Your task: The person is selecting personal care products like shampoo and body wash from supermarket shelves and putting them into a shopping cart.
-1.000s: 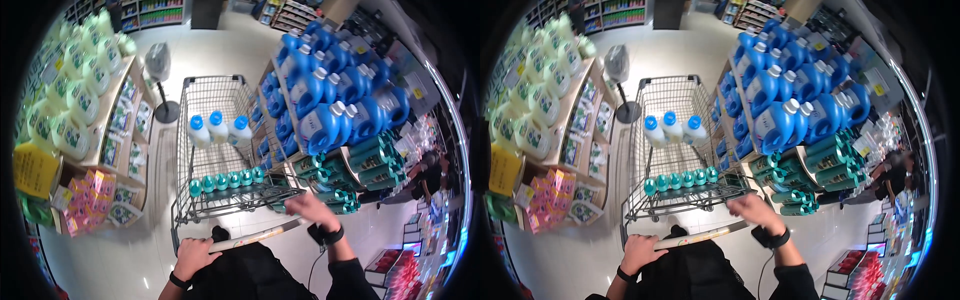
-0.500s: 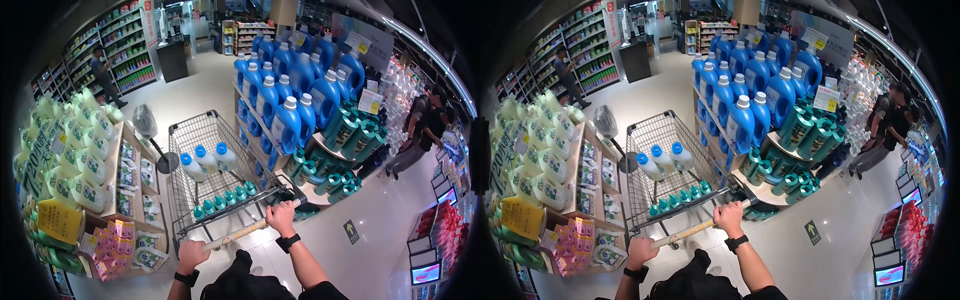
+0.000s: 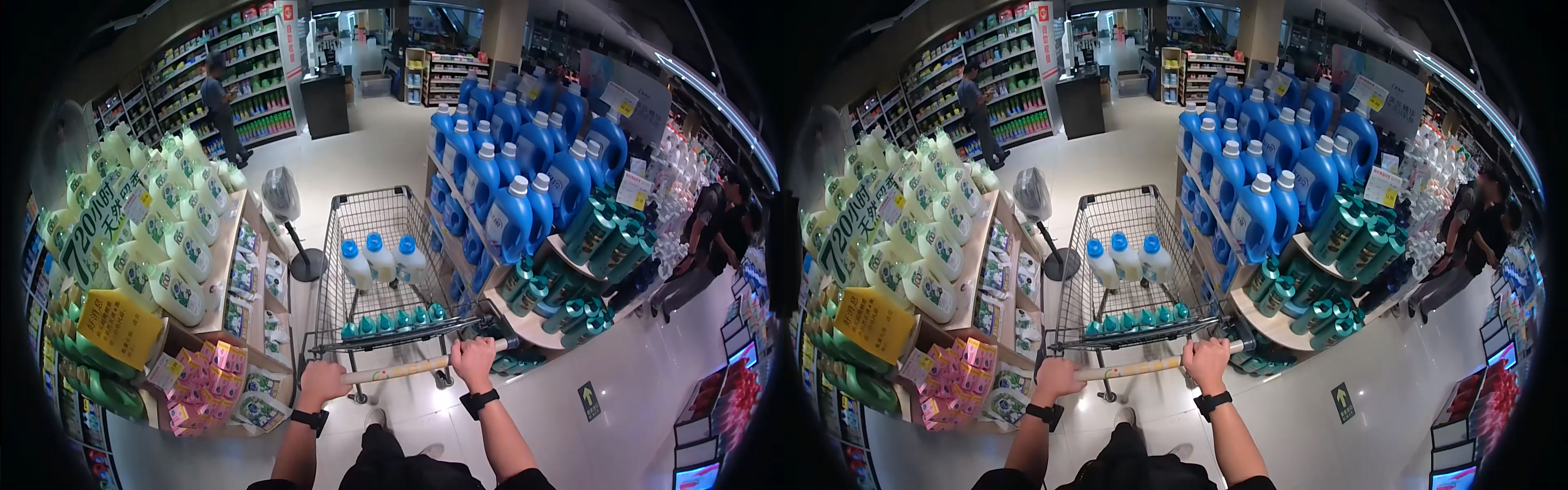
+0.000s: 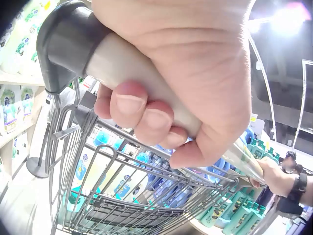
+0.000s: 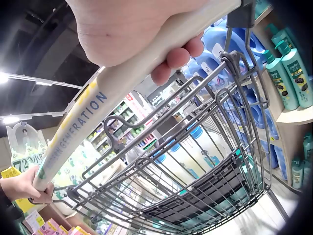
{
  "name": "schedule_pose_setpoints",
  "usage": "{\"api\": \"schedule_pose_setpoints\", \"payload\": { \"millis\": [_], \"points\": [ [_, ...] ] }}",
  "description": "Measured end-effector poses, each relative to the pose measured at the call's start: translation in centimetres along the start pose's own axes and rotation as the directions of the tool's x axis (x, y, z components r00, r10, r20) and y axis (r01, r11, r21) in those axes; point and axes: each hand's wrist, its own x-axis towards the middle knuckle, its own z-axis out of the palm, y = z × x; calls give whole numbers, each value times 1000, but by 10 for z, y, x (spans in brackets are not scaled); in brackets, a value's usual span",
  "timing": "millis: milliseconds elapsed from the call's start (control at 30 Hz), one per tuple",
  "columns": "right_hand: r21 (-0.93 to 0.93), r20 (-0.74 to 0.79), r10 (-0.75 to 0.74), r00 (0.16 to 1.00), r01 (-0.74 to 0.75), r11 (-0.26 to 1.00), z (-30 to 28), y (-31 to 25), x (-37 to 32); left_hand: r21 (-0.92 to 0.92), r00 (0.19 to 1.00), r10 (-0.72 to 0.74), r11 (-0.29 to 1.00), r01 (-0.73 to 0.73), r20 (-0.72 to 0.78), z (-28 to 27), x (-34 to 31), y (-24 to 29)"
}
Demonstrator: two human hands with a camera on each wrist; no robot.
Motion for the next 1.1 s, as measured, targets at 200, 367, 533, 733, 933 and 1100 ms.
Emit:
{"api": "schedule_pose_setpoints", "payload": {
  "millis": [200, 367, 533, 733, 933, 1100],
  "points": [
    [27, -18, 46, 999, -45, 999, 10, -17, 1, -50, 1000, 15, 999, -15, -8, -10, 11, -19],
    [25, -51, 57, 997, -56, 998, 26, -28, 5, -82, 998, 58, 995, -58, -12, -11, 27, -39],
    [11, -115, 92, 989, -92, 996, 41, -33, 16, -67, 996, 58, 996, -53, 65, -18, 48, -53],
    [-10, -148, 108, 983, -111, 994, 52, -37, 33, -59, 991, 131, 990, -129, 36, -26, 71, -65],
    [-38, -154, 82, 985, -89, 995, 59, -28, 57, -89, 986, 166, 982, -164, 11, -32, 97, -67],
    [-53, -157, 88, 984, -97, 994, 72, -16, 69, -72, 987, 160, 984, -160, -11, -30, 116, -67]
  ]
}}
